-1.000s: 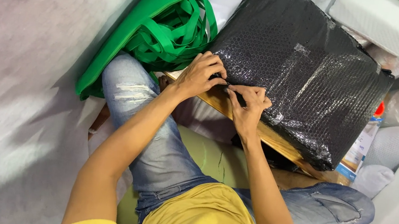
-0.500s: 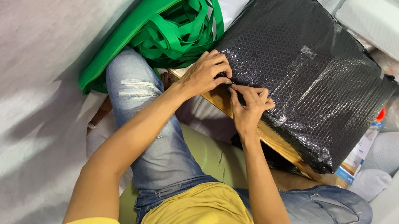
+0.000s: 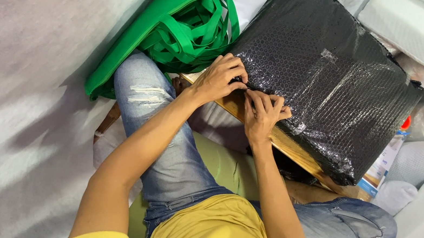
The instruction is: The person removes a black bubble-wrapped package from a wooden board, places a white foam pad on the board, and wipes the foam with an orange cloth. The person then uses a lint roller to roll over the foam surface.
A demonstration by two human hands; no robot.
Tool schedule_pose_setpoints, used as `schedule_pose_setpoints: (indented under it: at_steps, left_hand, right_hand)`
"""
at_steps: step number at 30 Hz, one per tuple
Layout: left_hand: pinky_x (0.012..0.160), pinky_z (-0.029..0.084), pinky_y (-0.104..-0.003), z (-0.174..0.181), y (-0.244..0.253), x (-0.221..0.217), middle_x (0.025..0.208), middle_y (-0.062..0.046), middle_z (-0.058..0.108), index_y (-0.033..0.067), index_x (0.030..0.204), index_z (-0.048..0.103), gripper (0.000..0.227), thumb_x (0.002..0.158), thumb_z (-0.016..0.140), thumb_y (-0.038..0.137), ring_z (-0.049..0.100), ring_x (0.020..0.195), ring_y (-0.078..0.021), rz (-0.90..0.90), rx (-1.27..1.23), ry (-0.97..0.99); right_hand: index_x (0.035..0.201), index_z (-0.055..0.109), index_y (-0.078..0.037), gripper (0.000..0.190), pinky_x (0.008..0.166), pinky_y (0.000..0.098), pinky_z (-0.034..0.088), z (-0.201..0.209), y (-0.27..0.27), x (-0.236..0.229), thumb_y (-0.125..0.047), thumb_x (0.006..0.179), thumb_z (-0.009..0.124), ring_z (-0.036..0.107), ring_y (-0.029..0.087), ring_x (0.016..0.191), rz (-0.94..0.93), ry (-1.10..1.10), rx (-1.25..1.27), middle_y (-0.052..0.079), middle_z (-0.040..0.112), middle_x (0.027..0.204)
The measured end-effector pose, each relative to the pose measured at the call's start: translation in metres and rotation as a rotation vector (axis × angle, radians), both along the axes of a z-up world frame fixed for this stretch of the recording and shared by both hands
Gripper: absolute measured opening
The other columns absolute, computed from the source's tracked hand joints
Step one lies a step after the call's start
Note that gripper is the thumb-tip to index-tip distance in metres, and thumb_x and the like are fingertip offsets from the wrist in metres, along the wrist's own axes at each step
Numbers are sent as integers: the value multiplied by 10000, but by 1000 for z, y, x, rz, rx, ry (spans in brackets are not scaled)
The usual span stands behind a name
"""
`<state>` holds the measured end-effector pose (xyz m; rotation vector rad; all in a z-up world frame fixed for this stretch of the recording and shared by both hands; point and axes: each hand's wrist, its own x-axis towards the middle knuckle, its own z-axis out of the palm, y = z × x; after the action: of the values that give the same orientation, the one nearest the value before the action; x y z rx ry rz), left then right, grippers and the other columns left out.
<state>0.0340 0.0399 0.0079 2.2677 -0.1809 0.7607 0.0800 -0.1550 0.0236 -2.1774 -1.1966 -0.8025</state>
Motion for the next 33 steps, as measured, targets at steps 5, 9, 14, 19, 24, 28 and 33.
schedule_pose_setpoints:
  at_steps: [5, 9, 14, 19, 24, 28, 33]
  left_hand:
    - [809, 451, -369, -2, 0, 1, 932, 27, 561, 214, 904, 630, 186, 863, 810, 231, 569, 971, -227, 3, 2, -15]
    - [815, 453, -374, -1, 0, 1, 936, 21, 564, 210, 911, 631, 179, 868, 804, 227, 571, 979, -232, -5, -9, -11]
    - [822, 448, -356, 1, 1, -1, 938, 27, 559, 214, 917, 631, 157, 899, 780, 260, 569, 983, -218, -17, -29, 9]
    - [831, 449, -336, 2, 3, -1, 939, 38, 562, 214, 922, 631, 150, 914, 765, 279, 573, 994, -196, -35, -47, 23]
    - [818, 452, -341, 3, 3, -2, 937, 38, 553, 213, 927, 628, 139, 925, 756, 266, 570, 991, -200, -21, -11, 1]
    - [812, 460, -342, 3, 3, -2, 943, 39, 548, 221, 944, 633, 132, 926, 749, 280, 567, 992, -206, -15, 32, -14]
    - [776, 459, -338, 0, 2, -2, 947, 35, 529, 227, 984, 649, 111, 941, 730, 290, 556, 961, -203, 19, 112, -72]
  right_hand:
    - [1031, 752, -240, 134, 821, 403, 302, 1, 2, -3, -196, 916, 806, 499, 244, 879, -34, -23, 17, -3, 663, 1033]
    - [1024, 741, -277, 149, 838, 412, 273, -1, 2, 1, -271, 908, 833, 483, 230, 891, -119, -25, 11, 4, 554, 1073]
    - [1062, 750, -277, 206, 835, 398, 257, 1, 2, 2, -262, 883, 851, 480, 218, 884, -119, 20, 14, 1, 519, 1040]
    - [1039, 750, -248, 213, 840, 398, 250, 2, 2, 3, -247, 864, 870, 477, 210, 878, -102, 71, 22, -1, 514, 1019]
    - [1081, 746, -255, 277, 838, 409, 239, -1, 1, 4, -240, 840, 882, 467, 206, 884, -105, 104, -4, -5, 512, 986]
    - [1213, 705, -217, 403, 838, 437, 243, 3, 2, 1, -212, 846, 872, 471, 240, 895, -98, 129, -6, 36, 518, 999]
    - [1162, 718, -224, 367, 842, 423, 242, 6, 0, 2, -247, 837, 888, 470, 227, 899, -80, 163, -9, 16, 519, 995]
